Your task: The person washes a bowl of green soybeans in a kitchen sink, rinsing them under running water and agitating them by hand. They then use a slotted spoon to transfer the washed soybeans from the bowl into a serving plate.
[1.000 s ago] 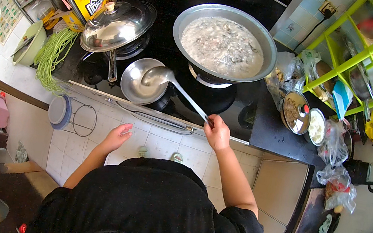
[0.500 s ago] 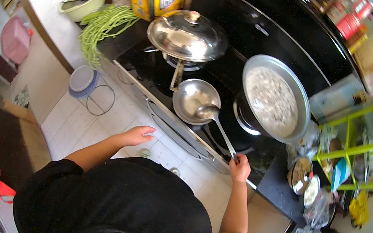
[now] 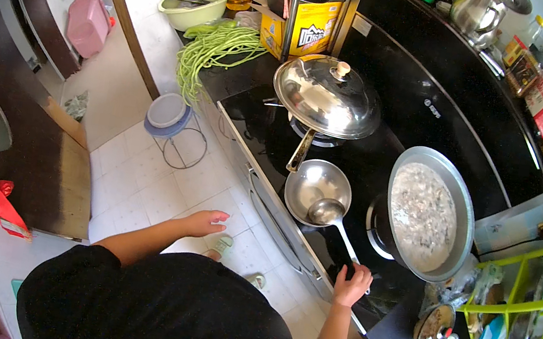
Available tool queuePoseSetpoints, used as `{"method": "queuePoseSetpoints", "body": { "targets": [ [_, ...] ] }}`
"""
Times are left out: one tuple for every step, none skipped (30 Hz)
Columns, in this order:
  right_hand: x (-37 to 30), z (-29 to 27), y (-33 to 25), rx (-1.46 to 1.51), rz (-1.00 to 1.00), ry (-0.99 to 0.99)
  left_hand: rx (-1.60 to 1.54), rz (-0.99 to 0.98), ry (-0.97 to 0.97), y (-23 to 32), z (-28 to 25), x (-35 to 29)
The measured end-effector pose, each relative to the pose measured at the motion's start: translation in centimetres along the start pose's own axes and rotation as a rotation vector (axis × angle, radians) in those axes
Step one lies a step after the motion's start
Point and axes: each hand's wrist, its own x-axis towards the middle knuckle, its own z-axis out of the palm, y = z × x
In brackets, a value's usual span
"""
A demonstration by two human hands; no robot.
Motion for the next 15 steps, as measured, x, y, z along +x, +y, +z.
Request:
{"method": "queuePoseSetpoints", "body": {
  "targets": [
    [-0.3, 0.6, -1.4, 0.046, 0.01, -0.022, 0.009, -0.029, 0.01, -0.3, 0.1, -0.9],
    [-0.7, 1.0, -3.0, 0.103, -0.051, -0.025, 0.018, -0.064, 0.012, -0.7, 0.3, -2.0],
    [-1.0, 1.9, -4.6, 0.172, -0.095, -0.038, 0.016, -0.054, 0.028, -1.5, 0.5, -2.7],
    [-1.5, 2.5, -6.3, 0.232, -0.134, -0.06, 0.045, -0.063, 0.027, -1.6, 0.7, -3.4],
    [-2.2, 3.4, -7.6, 0.309, -0.166, -0.102, 0.072, -0.064, 0.015, -1.6, 0.7, -3.6],
    [-3.1, 4.5, -8.9, 0.378, -0.188, -0.144, 0.096, -0.063, -0.01, -1.6, 0.4, -3.9],
    [-3.8, 5.6, -10.1, 0.427, -0.222, -0.192, 0.07, -0.097, -0.018, -1.7, 0.2, -4.1],
    [-4.6, 6.5, -11.1, 0.468, -0.251, -0.245, 0.036, -0.13, -0.035, -1.9, 0.2, -4.0],
    [-4.9, 7.0, -12.2, 0.494, -0.25, -0.325, 0.02, -0.092, -0.015, -2.7, 0.3, -4.0],
    [-5.6, 7.4, -13.1, 0.521, -0.248, -0.399, 0.004, -0.05, 0.01, -3.6, 0.5, -4.1],
    [-6.5, 8.0, -13.5, 0.519, -0.22, -0.47, -0.056, -0.097, -0.002, -3.2, 0.5, -4.6],
    [-7.6, 8.8, -13.7, 0.517, -0.199, -0.528, -0.108, -0.134, -0.005, -3.1, 0.3, -4.8],
    [-8.6, 9.2, -13.6, 0.477, -0.145, -0.59, -0.175, -0.131, -0.026, -3.9, 0.0, -4.5],
    [-9.7, 9.5, -13.7, 0.436, -0.089, -0.651, -0.186, -0.149, -0.073, -4.5, 0.1, -4.5],
    [-10.8, 10.0, -13.7, 0.396, -0.031, -0.712, -0.197, -0.168, -0.12, -5.2, 0.4, -4.7]
  ]
}}
